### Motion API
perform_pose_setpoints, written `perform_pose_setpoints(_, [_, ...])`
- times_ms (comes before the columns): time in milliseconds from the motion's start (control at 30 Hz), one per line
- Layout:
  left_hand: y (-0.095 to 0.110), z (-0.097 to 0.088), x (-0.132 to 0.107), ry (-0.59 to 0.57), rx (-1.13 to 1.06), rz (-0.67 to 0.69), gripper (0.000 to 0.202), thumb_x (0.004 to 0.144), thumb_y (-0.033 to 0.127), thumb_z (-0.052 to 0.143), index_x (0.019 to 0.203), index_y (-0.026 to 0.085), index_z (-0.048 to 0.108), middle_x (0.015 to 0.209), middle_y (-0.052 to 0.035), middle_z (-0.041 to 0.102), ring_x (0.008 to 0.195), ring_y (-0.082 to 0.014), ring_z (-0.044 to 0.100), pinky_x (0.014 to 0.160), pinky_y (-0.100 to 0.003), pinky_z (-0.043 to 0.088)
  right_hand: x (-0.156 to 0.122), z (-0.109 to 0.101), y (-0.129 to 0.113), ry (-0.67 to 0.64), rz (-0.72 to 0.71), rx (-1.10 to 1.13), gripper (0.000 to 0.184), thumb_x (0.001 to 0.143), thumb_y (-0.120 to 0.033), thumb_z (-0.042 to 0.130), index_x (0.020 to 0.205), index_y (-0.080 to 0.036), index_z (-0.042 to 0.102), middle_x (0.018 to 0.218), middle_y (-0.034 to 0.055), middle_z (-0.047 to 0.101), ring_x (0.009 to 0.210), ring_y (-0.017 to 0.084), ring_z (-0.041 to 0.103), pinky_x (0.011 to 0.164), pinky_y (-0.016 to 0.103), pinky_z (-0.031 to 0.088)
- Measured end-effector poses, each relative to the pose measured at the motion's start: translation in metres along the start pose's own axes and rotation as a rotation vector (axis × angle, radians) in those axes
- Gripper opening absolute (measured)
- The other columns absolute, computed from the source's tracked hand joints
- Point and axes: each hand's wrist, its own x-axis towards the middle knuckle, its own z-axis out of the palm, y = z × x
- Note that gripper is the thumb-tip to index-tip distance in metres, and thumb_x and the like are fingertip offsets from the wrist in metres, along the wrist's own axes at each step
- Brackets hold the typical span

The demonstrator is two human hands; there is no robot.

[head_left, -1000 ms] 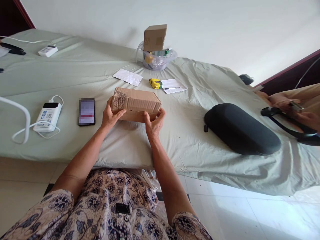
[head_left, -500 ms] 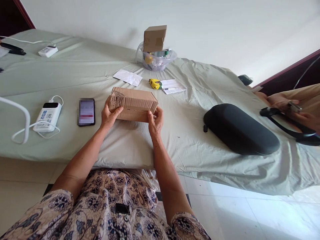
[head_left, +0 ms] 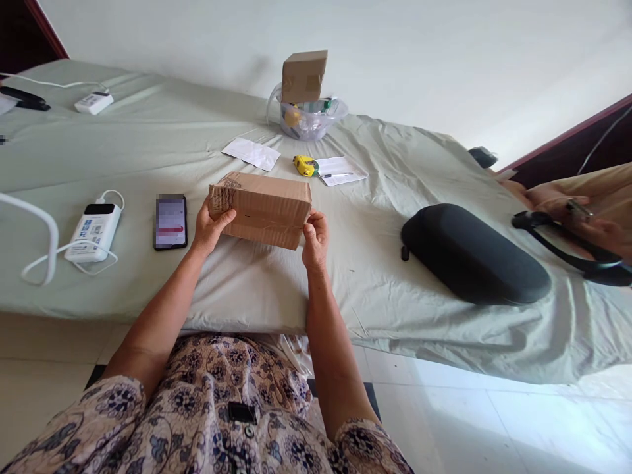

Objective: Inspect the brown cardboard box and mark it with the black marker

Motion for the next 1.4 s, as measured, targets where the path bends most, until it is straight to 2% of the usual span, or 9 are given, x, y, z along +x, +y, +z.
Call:
perform_pose_setpoints(233, [0.001, 0.001, -0.002, -0.081, -0.046, -0.020, 0.074, 0.067, 0.065, 0.083, 0.121, 0.018, 0.064, 0.122, -0.0105, 0.073, 0.115, -0.0267, 0.070, 0.101, -0.038, 0.058, 0.005, -0.008, 0.008, 0.172, 0.051, -0.108, 0.075, 0.073, -0.077, 0.062, 0.126, -0.024, 0.056, 0.131, 0.0106, 0.060, 0.121, 0.024, 0.058, 0.100, 0.043, 0.049])
perform_pose_setpoints(333, [-0.002, 0.002, -0.003, -0.080, -0.128, -0.059, 0.076, 0.062, 0.067, 0.086, 0.116, 0.019, 0.065, 0.119, -0.0100, 0.073, 0.112, -0.0261, 0.071, 0.096, -0.037, 0.059, 0.006, -0.009, 0.006, 0.225, 0.137, -0.006, 0.073, 0.073, -0.075, 0.067, 0.123, -0.023, 0.056, 0.113, 0.0065, 0.065, 0.105, 0.020, 0.064, 0.090, 0.035, 0.053])
perform_pose_setpoints(467, [-0.002, 0.002, -0.003, -0.082, -0.222, -0.123, 0.076, 0.057, 0.066, 0.089, 0.112, 0.019, 0.065, 0.116, -0.0092, 0.074, 0.105, -0.0239, 0.072, 0.092, -0.034, 0.060, 0.004, -0.007, 0.001, 0.136, 0.250, 0.114, 0.056, 0.083, -0.075, 0.057, 0.099, -0.021, 0.062, 0.080, -0.0008, 0.061, 0.076, 0.014, 0.062, 0.067, 0.026, 0.050])
perform_pose_setpoints(600, [-0.002, 0.004, -0.002, -0.097, -0.187, -0.118, 0.077, 0.061, 0.069, 0.085, 0.116, 0.020, 0.064, 0.120, -0.0102, 0.073, 0.111, -0.0250, 0.071, 0.097, -0.036, 0.059, 0.002, -0.004, -0.004, 0.180, 0.217, 0.178, 0.053, 0.083, -0.075, 0.058, 0.084, -0.021, 0.056, 0.074, -0.0026, 0.058, 0.070, 0.012, 0.056, 0.063, 0.025, 0.046])
perform_pose_setpoints(733, [-0.012, 0.003, 0.001, -0.062, -0.085, -0.119, 0.085, 0.066, 0.065, 0.084, 0.135, 0.024, 0.056, 0.129, -0.0101, 0.070, 0.122, -0.0253, 0.067, 0.104, -0.037, 0.054, 0.002, -0.005, -0.005, 0.235, 0.144, 0.147, 0.054, 0.077, -0.073, 0.067, 0.082, -0.021, 0.056, 0.070, -0.0059, 0.049, 0.065, 0.009, 0.045, 0.061, 0.022, 0.039])
perform_pose_setpoints(967, [-0.018, -0.003, -0.001, 0.153, 0.274, -0.147, 0.071, 0.068, 0.057, 0.085, 0.127, 0.025, 0.062, 0.126, -0.0100, 0.067, 0.100, -0.0206, 0.067, 0.085, -0.034, 0.056, -0.002, 0.002, -0.011, 0.109, 0.126, 0.075, 0.055, 0.072, -0.072, 0.071, 0.089, -0.021, 0.061, 0.073, -0.0052, 0.052, 0.067, 0.009, 0.045, 0.067, 0.024, 0.040])
perform_pose_setpoints(1100, [-0.007, 0.006, -0.007, 0.000, 0.190, -0.148, 0.059, 0.082, 0.066, 0.067, 0.122, 0.023, 0.064, 0.121, -0.0089, 0.071, 0.103, -0.0212, 0.069, 0.090, -0.036, 0.056, -0.004, 0.006, -0.013, 0.018, 0.102, 0.032, 0.054, 0.076, -0.072, 0.068, 0.093, -0.022, 0.059, 0.081, -0.0028, 0.056, 0.077, 0.012, 0.051, 0.074, 0.026, 0.043])
perform_pose_setpoints(1200, [0.001, 0.012, -0.011, -0.087, 0.138, -0.045, 0.068, 0.086, 0.074, 0.056, 0.127, 0.021, 0.063, 0.134, -0.0111, 0.068, 0.124, -0.0256, 0.063, 0.107, -0.040, 0.050, -0.005, 0.006, -0.011, 0.003, 0.084, -0.036, 0.054, 0.078, -0.074, 0.064, 0.091, -0.023, 0.056, 0.084, -0.0014, 0.055, 0.081, 0.014, 0.051, 0.078, 0.028, 0.044])
perform_pose_setpoints(1400, [-0.001, 0.012, -0.015, -0.232, 0.018, 0.026, 0.094, 0.080, 0.089, 0.046, 0.145, 0.022, 0.050, 0.150, -0.0144, 0.056, 0.143, -0.0309, 0.051, 0.119, -0.045, 0.043, -0.008, 0.003, -0.007, -0.075, 0.108, -0.134, 0.065, 0.080, -0.087, 0.047, 0.089, -0.023, 0.055, 0.083, 0.0003, 0.053, 0.077, 0.015, 0.049, 0.072, 0.030, 0.046])
